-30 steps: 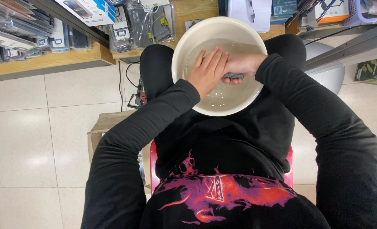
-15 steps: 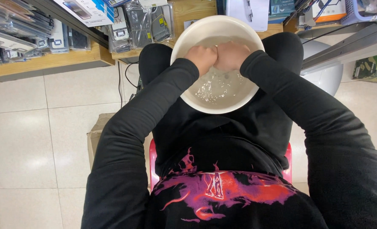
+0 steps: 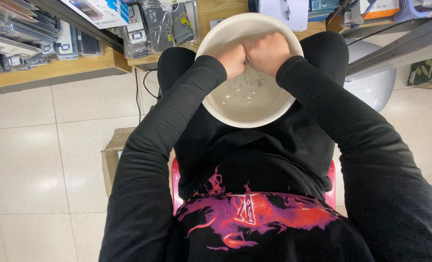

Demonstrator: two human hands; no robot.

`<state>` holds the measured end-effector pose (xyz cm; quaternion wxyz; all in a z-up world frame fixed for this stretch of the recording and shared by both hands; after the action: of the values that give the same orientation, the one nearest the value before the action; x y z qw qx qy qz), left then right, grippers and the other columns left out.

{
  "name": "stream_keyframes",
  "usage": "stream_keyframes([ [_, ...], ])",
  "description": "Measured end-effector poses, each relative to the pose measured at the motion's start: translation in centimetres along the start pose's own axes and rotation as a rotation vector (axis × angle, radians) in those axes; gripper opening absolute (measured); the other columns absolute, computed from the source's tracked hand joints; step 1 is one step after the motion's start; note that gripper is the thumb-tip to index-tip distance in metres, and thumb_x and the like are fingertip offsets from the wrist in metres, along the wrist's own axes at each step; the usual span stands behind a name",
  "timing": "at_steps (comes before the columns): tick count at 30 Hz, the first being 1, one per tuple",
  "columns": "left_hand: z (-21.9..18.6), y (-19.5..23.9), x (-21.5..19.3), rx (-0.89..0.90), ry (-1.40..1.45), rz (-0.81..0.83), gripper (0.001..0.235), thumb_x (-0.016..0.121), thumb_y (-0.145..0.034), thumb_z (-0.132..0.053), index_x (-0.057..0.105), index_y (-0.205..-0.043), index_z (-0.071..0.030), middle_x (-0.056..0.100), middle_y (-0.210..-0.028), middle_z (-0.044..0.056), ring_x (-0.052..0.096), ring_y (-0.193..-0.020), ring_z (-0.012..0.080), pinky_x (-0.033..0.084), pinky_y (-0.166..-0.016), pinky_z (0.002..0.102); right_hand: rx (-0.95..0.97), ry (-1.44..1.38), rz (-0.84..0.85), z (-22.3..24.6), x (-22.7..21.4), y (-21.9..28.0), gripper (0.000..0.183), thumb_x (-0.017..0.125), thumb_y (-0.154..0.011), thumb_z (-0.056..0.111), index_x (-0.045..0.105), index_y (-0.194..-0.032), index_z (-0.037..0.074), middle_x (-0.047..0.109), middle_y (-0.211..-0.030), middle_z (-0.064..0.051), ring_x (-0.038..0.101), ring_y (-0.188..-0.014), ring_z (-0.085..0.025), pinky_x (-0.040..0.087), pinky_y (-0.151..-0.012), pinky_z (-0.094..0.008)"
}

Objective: The person sits on a stool with a bowl of water on their lap, wets a gray cloth, and wrings it out. They then unfold the cloth and use it to wipe the surfaces of several small product boxes held in their hands.

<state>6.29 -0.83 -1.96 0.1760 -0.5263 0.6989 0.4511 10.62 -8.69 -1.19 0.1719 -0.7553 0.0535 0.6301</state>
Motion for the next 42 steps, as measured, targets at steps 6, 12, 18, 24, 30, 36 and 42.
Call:
stream_keyframes([
  [6, -1.0, 2.1, -0.9, -0.068, 0.480, 0.137, 0.016, 0.064, -0.078, 0.000, 0.050, -0.079, -0.009, 0.047, -0.058, 0.006, 0.042, -0.048, 0.0157, 0.034, -0.043, 0.028, -0.149, 0.174, -0.200, 0.5, -1.4, 0.8, 0.013, 0.061, -0.085, 0.021, 0.054, -0.076, 0.016, 0.045, -0.052, 0.003, 0.045, -0.040, -0.017, 0.024, -0.034, -0.034],
  [12, 0.3, 1.5, -2.0, -0.035, -0.119, -0.107, 0.011, 0.060, -0.072, -0.017, 0.052, -0.067, -0.012, 0.057, -0.061, 0.008, 0.056, -0.059, 0.0278, 0.040, -0.051, 0.039, -0.031, 0.155, 0.054, 1.5, -2.8, 0.7, 0.020, 0.057, -0.092, 0.037, 0.053, -0.097, 0.018, 0.051, -0.047, 0.003, 0.047, -0.034, -0.018, 0.029, -0.034, -0.031],
  [18, -1.8, 4.5, -2.3, 0.253, -0.195, -0.280, 0.040, 0.074, -0.079, -0.020, 0.049, -0.108, -0.010, 0.065, -0.100, 0.015, 0.063, -0.081, 0.0385, 0.046, -0.055, 0.050, 0.374, -0.623, 0.685, 0.6, -4.0, 1.3, 0.040, 0.057, -0.093, 0.045, 0.063, -0.120, 0.016, 0.069, -0.104, -0.011, 0.062, -0.100, -0.034, 0.048, -0.077, -0.048],
  [24, -5.1, 9.5, -0.1, 0.614, -0.743, -0.663, 0.058, 0.064, -0.079, 0.006, 0.052, -0.136, 0.000, 0.051, -0.140, 0.020, 0.039, -0.137, 0.0340, 0.029, -0.112, 0.060, 0.587, -1.484, 0.853, 1.7, -2.8, 3.5, 0.013, 0.052, -0.089, 0.013, 0.054, -0.081, 0.003, 0.051, -0.058, -0.010, 0.049, -0.049, -0.020, 0.041, -0.046, -0.030],
  [30, -6.9, 11.1, 1.6, 0.872, -0.719, -1.273, 0.041, 0.043, -0.101, -0.031, 0.049, -0.136, -0.010, 0.058, -0.113, 0.012, 0.060, -0.092, 0.0267, 0.054, -0.078, 0.042, 0.273, -1.922, 0.890, 3.1, -0.1, 4.8, 0.030, 0.075, -0.081, 0.009, 0.050, -0.064, 0.008, 0.047, -0.055, -0.007, 0.060, -0.045, -0.023, 0.052, -0.037, -0.034],
  [36, -5.7, 7.1, 1.1, 0.793, -0.959, -1.016, 0.012, 0.050, -0.087, -0.015, 0.055, -0.076, -0.013, 0.041, -0.051, -0.003, 0.046, -0.039, 0.0139, 0.042, -0.033, 0.023, 0.390, -1.384, 0.965, 3.2, 0.6, 3.8, 0.037, 0.078, -0.071, 0.018, 0.047, -0.053, 0.011, 0.042, -0.042, -0.002, 0.046, -0.033, -0.015, 0.036, -0.031, -0.026],
  [42, -0.8, -0.3, 2.5, 0.442, -0.689, -0.239, 0.017, 0.055, -0.075, 0.004, 0.064, -0.089, -0.001, 0.069, -0.074, 0.013, 0.067, -0.058, 0.0345, 0.056, -0.049, 0.045, 0.477, -0.679, 0.837, 1.5, -3.0, 0.7, 0.023, 0.043, -0.082, 0.013, 0.059, -0.069, 0.004, 0.062, -0.067, -0.013, 0.057, -0.060, -0.031, 0.045, -0.053, -0.040],
])
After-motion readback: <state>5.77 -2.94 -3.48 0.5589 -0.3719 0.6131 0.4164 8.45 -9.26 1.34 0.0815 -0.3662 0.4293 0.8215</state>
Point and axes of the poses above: each hand's wrist, its own y-axis away from the middle knuckle, its own x-axis out of the palm, z = x × y, the point moved 7 cm from there along -y, towards the middle knuckle
